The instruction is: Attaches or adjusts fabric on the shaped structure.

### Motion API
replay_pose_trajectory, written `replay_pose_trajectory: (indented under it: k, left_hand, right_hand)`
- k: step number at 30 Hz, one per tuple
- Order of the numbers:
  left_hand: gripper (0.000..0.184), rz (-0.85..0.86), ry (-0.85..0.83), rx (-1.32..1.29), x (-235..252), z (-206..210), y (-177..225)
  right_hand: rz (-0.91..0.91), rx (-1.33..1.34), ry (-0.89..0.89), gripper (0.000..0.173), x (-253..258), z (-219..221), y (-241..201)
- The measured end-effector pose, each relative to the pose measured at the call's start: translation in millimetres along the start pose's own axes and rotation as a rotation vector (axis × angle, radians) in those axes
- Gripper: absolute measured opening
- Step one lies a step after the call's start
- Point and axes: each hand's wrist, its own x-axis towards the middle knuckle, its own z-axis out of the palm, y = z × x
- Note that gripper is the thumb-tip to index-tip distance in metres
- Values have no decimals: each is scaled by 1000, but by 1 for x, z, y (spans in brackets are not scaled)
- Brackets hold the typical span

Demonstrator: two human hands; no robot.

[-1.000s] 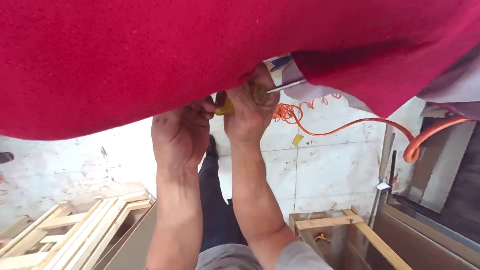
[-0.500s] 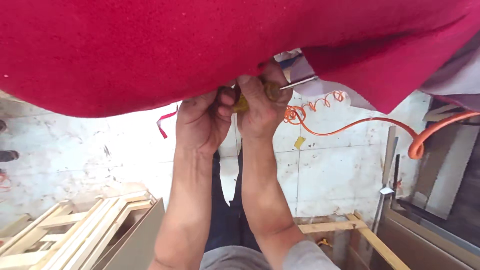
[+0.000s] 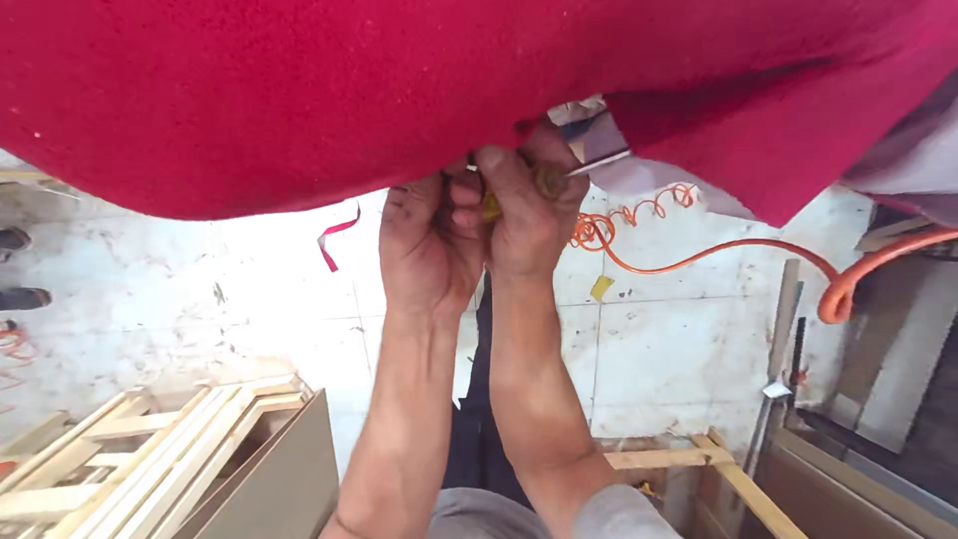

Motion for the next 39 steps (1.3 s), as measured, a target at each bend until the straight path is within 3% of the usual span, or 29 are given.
replay_pose_trajectory:
  k: [4,7,12,17,22,25,33,39]
  left_hand:
    - [28,-102,-23,-91,10,-1,8]
    - [28,-70,-11,-73,7,-1,8]
    - [26,-22,-8,-207,1,2,-5]
    - [23,-106,-15,-188,13,0,7]
    - [21,-56,-1,-279,-3,3,-2]
    - [24,-15,-9,-276,-3,0,-5]
    - [26,-140,54,-195,4,-1,5]
    - [19,-2,-1,-211,-2,-4,-9]
  right_hand:
    - [-55,14,-26,16,8,-2,4]
    - [-54,-43,38,21,11,4,8]
    - [-16,-28,-31,7,0,-2,-3]
    - [-44,13,27,24,13,2,9]
    - [-21,-41,-83,11,3,-5,-2]
    - [-25,10,-7,23,8,1,5]
    - [-8,-16,-100,16,1,-5,-2]
    - [11,-17,7,24,5,1,2]
